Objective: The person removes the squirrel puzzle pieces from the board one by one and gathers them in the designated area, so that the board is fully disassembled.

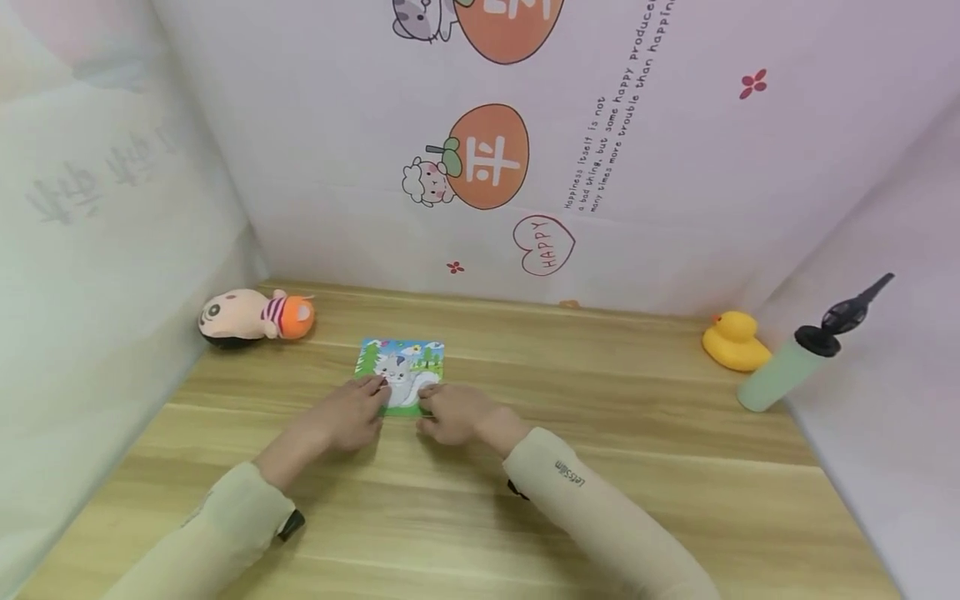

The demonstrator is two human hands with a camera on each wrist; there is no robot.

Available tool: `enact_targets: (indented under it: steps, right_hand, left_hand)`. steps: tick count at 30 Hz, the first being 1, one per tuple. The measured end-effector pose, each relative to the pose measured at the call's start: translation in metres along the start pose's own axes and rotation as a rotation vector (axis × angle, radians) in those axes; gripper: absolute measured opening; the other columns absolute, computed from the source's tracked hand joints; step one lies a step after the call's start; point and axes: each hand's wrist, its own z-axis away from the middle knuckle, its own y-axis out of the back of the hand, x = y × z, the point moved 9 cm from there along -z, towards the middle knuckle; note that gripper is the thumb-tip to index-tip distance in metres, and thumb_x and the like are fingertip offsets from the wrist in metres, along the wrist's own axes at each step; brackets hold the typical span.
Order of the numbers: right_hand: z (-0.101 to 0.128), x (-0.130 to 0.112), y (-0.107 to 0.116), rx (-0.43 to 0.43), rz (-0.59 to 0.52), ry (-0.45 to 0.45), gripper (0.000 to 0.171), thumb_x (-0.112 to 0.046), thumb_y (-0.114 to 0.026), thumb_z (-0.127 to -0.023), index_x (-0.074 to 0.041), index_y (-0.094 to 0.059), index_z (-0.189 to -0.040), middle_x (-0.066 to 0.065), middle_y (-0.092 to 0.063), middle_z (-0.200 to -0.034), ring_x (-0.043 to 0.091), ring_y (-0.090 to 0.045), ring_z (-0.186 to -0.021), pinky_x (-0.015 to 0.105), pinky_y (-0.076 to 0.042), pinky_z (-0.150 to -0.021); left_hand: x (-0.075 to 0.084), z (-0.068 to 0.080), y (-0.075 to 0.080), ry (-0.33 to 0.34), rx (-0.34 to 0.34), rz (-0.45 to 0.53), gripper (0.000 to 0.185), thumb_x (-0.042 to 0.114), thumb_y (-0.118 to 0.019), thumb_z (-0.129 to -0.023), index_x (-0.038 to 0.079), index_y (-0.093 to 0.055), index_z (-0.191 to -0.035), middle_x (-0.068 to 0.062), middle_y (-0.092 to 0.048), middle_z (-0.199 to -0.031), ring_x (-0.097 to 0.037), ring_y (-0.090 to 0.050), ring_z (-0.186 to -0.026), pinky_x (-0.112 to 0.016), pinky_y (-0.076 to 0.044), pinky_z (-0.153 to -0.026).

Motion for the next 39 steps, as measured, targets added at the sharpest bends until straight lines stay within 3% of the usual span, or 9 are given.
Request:
enact_targets:
  steps: [7,17,25,33,39]
  right_hand:
    - [0.023,0.024,0.001,-0.002,-0.034,-0.049,0.052,-0.037,-0.048,-0.109,-0.01,-0.051,-0.154,0.004,-0.042,-0.167,0.024,-0.039,-0.157,0.038,-0.032,-0.132]
    - [0.047,0.057,0.007,0.018,-0.101,-0.124,0.049,-0.033,-0.051,-0.109,-0.01,-0.053,-0.151,0.004,-0.044,-0.166,0.026,-0.041,-0.156,0.043,-0.034,-0.131]
    - [0.057,0.073,0.002,0.032,-0.106,-0.152,0.047,-0.035,-0.054,-0.107,-0.01,-0.059,-0.147,0.004,-0.048,-0.163,0.029,-0.046,-0.153,0.045,-0.039,-0.128]
    - [0.056,0.077,0.003,0.071,-0.104,-0.137,0.045,-0.033,-0.056,-0.106,-0.009,-0.061,-0.144,0.005,-0.052,-0.161,0.029,-0.05,-0.15,0.045,-0.041,-0.126]
    - [0.052,0.076,0.007,0.106,-0.142,-0.127,0.041,-0.029,-0.058,-0.105,-0.005,-0.068,-0.136,0.008,-0.061,-0.152,0.028,-0.058,-0.142,0.043,-0.048,-0.121]
  left_hand:
    - [0.019,-0.019,-0.004,-0.064,0.008,-0.015,0.054,0.018,-0.049,-0.106,-0.005,-0.042,-0.154,-0.029,-0.032,-0.167,-0.048,-0.029,-0.157,-0.061,-0.027,-0.131]
    - [0.04,-0.045,-0.006,-0.121,-0.031,-0.057,0.058,0.021,-0.047,-0.107,0.0,-0.036,-0.16,-0.025,-0.024,-0.171,-0.044,-0.024,-0.16,-0.058,-0.023,-0.133]
    - [0.055,-0.058,-0.011,-0.169,-0.012,-0.122,0.056,0.021,-0.047,-0.106,-0.001,-0.039,-0.158,-0.025,-0.03,-0.169,-0.042,-0.028,-0.159,-0.056,-0.026,-0.133]
    - [0.057,-0.061,-0.009,-0.164,0.011,-0.082,0.054,0.019,-0.05,-0.105,0.0,-0.043,-0.156,-0.026,-0.033,-0.168,-0.043,-0.032,-0.158,-0.058,-0.029,-0.131]
    - [0.059,-0.068,0.004,-0.175,0.064,-0.066,0.043,0.013,-0.051,-0.103,0.002,-0.056,-0.144,-0.025,-0.049,-0.158,-0.044,-0.05,-0.146,-0.056,-0.041,-0.124]
